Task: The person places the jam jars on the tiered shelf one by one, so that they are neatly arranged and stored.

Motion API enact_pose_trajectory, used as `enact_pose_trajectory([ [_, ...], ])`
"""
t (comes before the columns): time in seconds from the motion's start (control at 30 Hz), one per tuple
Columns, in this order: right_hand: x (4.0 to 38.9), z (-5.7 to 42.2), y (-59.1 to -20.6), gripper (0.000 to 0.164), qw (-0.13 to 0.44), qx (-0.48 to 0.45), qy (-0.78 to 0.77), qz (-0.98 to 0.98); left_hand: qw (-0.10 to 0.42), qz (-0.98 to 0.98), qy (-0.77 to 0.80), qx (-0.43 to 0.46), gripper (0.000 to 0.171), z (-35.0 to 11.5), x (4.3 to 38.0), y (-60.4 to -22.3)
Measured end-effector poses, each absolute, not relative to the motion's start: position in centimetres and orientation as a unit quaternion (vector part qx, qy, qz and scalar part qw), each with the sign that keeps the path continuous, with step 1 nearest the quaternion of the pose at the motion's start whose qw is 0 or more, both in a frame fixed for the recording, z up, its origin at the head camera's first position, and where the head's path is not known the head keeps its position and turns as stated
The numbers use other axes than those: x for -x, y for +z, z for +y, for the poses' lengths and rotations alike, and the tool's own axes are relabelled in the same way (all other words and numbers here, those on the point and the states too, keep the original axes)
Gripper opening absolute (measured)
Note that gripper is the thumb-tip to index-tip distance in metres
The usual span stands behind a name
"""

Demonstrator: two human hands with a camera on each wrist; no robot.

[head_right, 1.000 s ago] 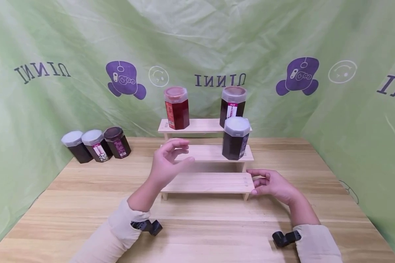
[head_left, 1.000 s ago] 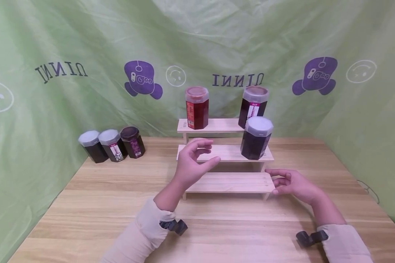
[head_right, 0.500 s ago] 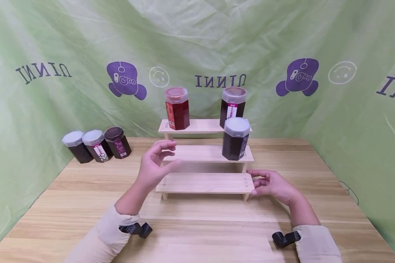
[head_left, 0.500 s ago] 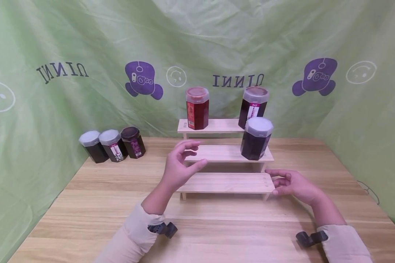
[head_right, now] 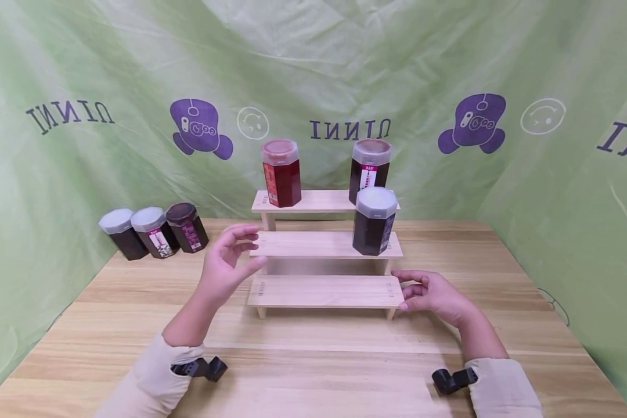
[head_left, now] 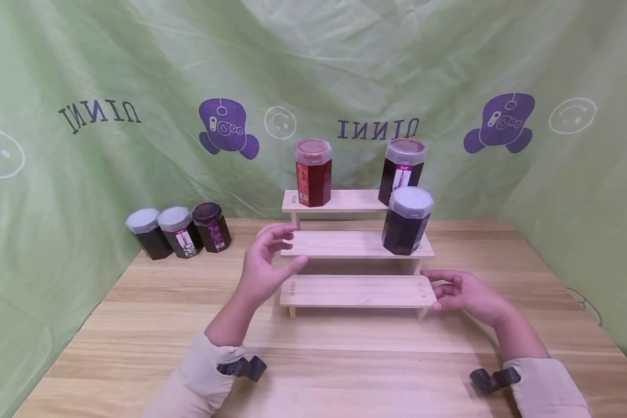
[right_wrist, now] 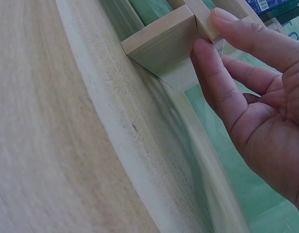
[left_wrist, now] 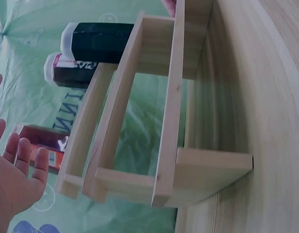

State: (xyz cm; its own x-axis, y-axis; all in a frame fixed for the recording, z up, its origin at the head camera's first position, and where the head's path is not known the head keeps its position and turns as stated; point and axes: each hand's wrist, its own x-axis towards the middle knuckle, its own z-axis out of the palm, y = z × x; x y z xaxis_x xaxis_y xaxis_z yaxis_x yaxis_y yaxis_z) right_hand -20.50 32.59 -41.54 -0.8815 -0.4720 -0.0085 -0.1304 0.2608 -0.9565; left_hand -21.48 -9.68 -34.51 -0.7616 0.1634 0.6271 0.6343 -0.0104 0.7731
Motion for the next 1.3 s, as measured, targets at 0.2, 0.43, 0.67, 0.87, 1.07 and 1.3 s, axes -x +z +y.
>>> enact_pose_trajectory([
  [0.2,20.4,32.6,-41.6,0.073,0.149,0.190,-0.575,0.782,0.195,-0.682,-0.645,0.284,0.053,-10.8,21.7,-34.6],
  [0.43,20.4,32.6,-41.6,0.073,0.150,0.190,-0.576,0.781,0.201,-0.662,-0.660,0.293,0.054,-12.3,21.9,-34.7],
  [0.67,20.4,32.6,-41.7,0.073,0.150,0.191,-0.576,0.780,0.211,-0.654,-0.663,0.296,0.063,-13.9,22.3,-34.7],
  [0.87,20.5,32.7,-41.7,0.073,0.148,0.193,-0.582,0.776,0.229,-0.661,-0.663,0.267,0.063,-15.0,22.8,-34.7],
  [1.07,20.6,32.7,-41.7,0.072,0.149,0.197,-0.585,0.772,0.251,-0.656,-0.672,0.234,0.061,-16.1,23.3,-34.9],
  [1.3,20.5,32.6,-41.6,0.073,0.150,0.186,-0.578,0.780,0.274,-0.669,-0.674,0.154,0.058,-18.0,24.4,-35.6],
])
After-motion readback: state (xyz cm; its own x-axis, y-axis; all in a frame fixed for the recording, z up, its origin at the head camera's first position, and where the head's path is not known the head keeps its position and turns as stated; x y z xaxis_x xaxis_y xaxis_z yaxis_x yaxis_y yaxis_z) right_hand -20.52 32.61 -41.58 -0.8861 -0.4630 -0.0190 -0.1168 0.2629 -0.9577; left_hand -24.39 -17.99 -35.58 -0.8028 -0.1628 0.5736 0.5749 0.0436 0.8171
